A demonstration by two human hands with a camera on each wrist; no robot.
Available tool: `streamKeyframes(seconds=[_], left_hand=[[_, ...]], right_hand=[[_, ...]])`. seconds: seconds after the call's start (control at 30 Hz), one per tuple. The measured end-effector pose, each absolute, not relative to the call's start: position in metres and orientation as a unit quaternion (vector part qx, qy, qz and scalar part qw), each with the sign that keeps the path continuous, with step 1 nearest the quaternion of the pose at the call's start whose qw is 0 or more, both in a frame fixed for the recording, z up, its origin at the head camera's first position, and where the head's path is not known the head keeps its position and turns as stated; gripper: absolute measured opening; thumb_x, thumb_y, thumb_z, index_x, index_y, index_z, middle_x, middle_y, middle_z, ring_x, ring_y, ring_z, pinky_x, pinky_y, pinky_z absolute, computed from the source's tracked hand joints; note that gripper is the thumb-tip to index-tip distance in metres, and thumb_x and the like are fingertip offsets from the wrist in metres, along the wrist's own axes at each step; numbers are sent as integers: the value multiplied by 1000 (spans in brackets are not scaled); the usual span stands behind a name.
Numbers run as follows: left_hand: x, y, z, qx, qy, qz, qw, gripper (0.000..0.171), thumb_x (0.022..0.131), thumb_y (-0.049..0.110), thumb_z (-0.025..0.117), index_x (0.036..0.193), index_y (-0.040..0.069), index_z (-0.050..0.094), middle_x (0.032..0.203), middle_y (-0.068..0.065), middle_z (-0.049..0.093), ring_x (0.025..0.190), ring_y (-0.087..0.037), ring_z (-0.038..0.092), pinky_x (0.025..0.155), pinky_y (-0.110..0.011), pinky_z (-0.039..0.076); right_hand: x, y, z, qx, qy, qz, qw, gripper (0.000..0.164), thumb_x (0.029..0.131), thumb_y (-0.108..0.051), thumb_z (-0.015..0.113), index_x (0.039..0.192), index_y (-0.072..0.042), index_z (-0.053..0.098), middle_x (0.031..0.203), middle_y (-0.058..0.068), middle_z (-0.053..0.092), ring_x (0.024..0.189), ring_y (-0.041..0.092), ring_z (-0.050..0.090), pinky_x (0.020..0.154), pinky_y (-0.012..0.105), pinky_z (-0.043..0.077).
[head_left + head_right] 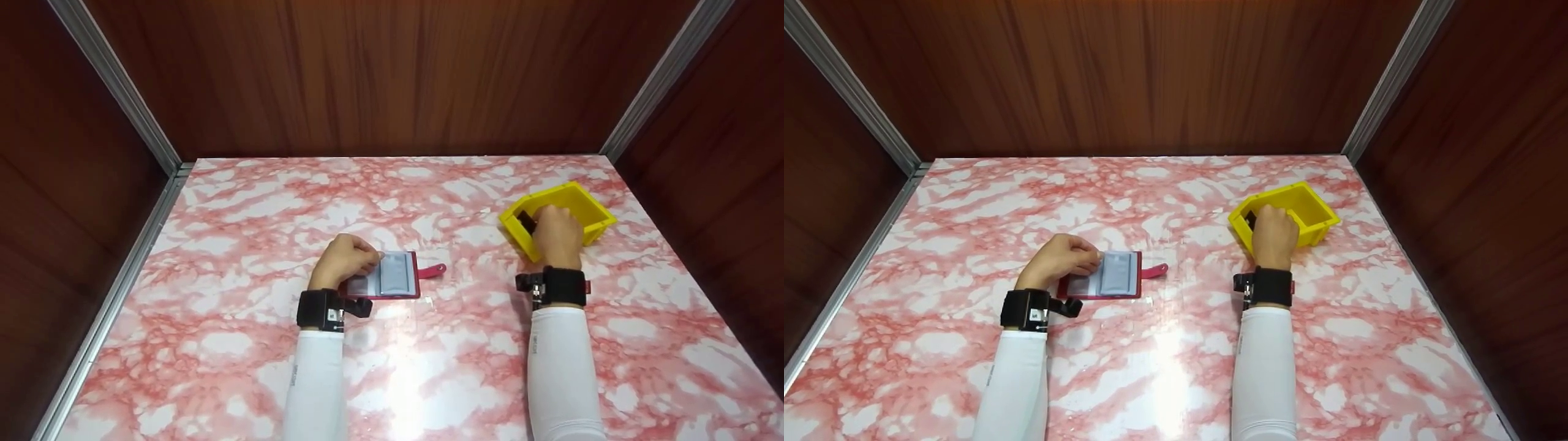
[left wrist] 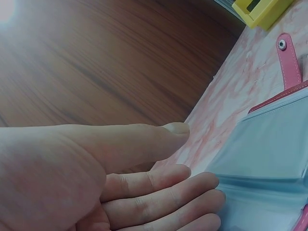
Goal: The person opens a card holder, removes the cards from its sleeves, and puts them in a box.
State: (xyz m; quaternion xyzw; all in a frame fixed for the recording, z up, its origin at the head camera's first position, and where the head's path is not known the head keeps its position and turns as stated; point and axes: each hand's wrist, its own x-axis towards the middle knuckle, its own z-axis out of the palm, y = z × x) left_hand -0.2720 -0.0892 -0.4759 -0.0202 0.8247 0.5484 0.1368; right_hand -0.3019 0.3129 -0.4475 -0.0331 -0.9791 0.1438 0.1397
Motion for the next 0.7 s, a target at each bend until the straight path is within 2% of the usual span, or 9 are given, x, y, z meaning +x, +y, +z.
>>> streamKeyframes(seconds=[0.17, 0.4, 0.7], left_hand=[[-272, -90, -476, -17, 828, 545, 134, 22, 93, 16, 80, 105, -2, 76, 93, -13, 81, 80, -16, 75, 77, -27, 67], [-272, -89, -476, -20, 827, 545, 138, 18, 93, 12, 78, 105, -1, 77, 94, -12, 80, 83, -17, 75, 78, -27, 66], [-271, -89, -477, -13, 831, 539, 133, 15, 101, 10, 74, 107, -4, 76, 94, -14, 80, 81, -18, 75, 75, -27, 65]], right_hand=[[-301, 314, -448, -29, -976, 147, 158, 25, 101, 7, 55, 102, 9, 80, 97, 33, 77, 88, 53, 73, 78, 67, 58], [-302, 317, -449, -30, -973, 145, 175, 26, 98, 8, 55, 101, 7, 80, 96, 34, 76, 88, 56, 73, 76, 70, 57], [-303, 318, -450, -35, -977, 143, 157, 27, 99, 5, 55, 105, 8, 80, 103, 37, 76, 93, 59, 72, 81, 72, 57]])
